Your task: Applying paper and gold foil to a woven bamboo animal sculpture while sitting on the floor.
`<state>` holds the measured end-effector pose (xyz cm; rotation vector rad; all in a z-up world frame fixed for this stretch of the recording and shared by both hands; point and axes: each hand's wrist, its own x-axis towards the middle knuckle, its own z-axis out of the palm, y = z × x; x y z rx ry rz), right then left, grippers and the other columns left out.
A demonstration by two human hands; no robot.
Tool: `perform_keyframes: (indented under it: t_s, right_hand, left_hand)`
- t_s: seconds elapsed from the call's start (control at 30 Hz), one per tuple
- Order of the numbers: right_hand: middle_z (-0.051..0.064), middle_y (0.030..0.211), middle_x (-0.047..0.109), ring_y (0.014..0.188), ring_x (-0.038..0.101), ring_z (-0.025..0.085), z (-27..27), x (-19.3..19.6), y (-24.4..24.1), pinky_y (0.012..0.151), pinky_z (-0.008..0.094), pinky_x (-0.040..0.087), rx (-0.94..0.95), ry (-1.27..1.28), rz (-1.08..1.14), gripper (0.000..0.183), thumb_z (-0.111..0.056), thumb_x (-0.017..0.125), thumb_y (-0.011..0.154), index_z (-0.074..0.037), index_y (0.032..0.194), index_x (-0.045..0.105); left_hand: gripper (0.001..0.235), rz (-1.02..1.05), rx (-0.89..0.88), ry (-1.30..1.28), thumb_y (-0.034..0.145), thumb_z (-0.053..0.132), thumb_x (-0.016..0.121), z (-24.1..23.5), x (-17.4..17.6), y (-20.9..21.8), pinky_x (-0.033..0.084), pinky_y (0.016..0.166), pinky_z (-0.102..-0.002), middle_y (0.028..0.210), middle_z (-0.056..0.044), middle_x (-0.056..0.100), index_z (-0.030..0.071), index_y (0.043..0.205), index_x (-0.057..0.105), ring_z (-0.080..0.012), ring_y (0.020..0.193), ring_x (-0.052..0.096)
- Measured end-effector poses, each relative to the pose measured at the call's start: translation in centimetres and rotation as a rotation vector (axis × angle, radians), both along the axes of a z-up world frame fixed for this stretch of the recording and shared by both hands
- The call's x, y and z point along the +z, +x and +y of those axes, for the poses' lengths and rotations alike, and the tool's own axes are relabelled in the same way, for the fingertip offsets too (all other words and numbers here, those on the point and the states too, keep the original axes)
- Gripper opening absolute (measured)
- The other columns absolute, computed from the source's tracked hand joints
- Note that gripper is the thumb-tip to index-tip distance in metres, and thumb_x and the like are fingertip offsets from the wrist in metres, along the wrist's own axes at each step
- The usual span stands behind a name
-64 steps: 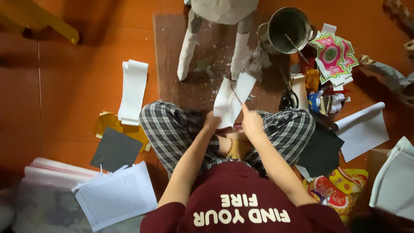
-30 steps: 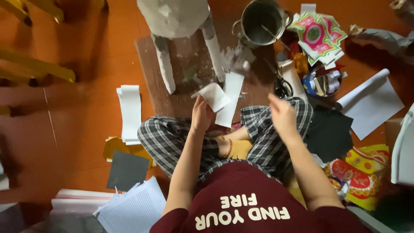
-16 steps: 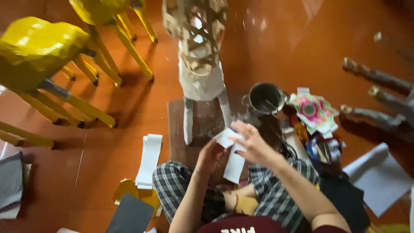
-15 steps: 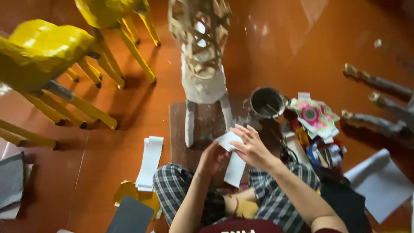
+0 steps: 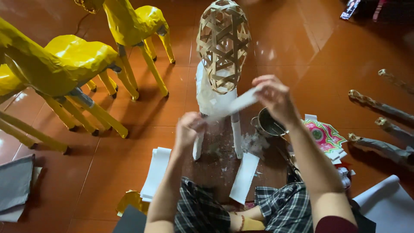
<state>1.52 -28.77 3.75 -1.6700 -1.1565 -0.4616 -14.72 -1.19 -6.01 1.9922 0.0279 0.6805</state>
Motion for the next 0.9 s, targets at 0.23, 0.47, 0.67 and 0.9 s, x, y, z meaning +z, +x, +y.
perform_keyframes:
  t_s: [0.23, 0.47, 0.67, 0.9]
  right_hand:
    - [-0.003, 0.088, 0.06, 0.082, 0.058, 0.009, 4.6, 5.5, 3.5, 0.083, 0.029, 0.055, 0.089, 0.329, 0.624, 0.013, 0.0, 0.063, 0.093, -0.013, 0.092, 0.066]
    - [-0.002, 0.085, 0.068, 0.071, 0.07, 0.013, 9.7, 4.1, 9.0, 0.076, 0.035, 0.065, 0.276, 0.567, 0.863, 0.015, 0.0, 0.067, 0.093, -0.012, 0.102, 0.068]
    - [0.0, 0.085, 0.066, 0.072, 0.067, 0.014, 11.3, 5.7, 6.4, 0.074, 0.034, 0.061, 0.219, 0.541, 0.707, 0.018, 0.0, 0.064, 0.091, -0.011, 0.105, 0.067]
    - [0.002, 0.085, 0.064, 0.073, 0.064, 0.015, 8.0, 4.6, 1.9, 0.073, 0.032, 0.057, 0.147, 0.514, 0.606, 0.022, -0.001, 0.061, 0.089, -0.01, 0.108, 0.066]
  left_hand:
    - [0.022, -0.207, -0.087, -0.425, 0.086, 0.021, 0.084, 6.0, 9.0, 8.5, 0.053, 0.091, -0.029, 0.1, -0.002, 0.074, 0.012, 0.105, 0.078, -0.0073, 0.091, 0.063]
    - [0.008, -0.19, -0.352, -0.773, 0.102, 0.012, 0.06, 4.8, 9.7, 16.2, 0.051, 0.096, -0.034, 0.094, -0.006, 0.068, 0.01, 0.104, 0.067, -0.0147, 0.086, 0.065]
    - [0.021, -0.34, -0.373, -0.838, 0.105, 0.01, 0.053, 3.6, 5.4, 22.3, 0.06, 0.079, -0.031, 0.096, -0.012, 0.076, 0.008, 0.121, 0.067, -0.0148, 0.084, 0.073]
    - [0.026, -0.288, -0.385, -0.922, 0.098, 0.01, 0.067, -0.1, 10.0, 11.5, 0.062, 0.075, -0.035, 0.099, -0.014, 0.076, 0.005, 0.123, 0.064, -0.0168, 0.081, 0.074]
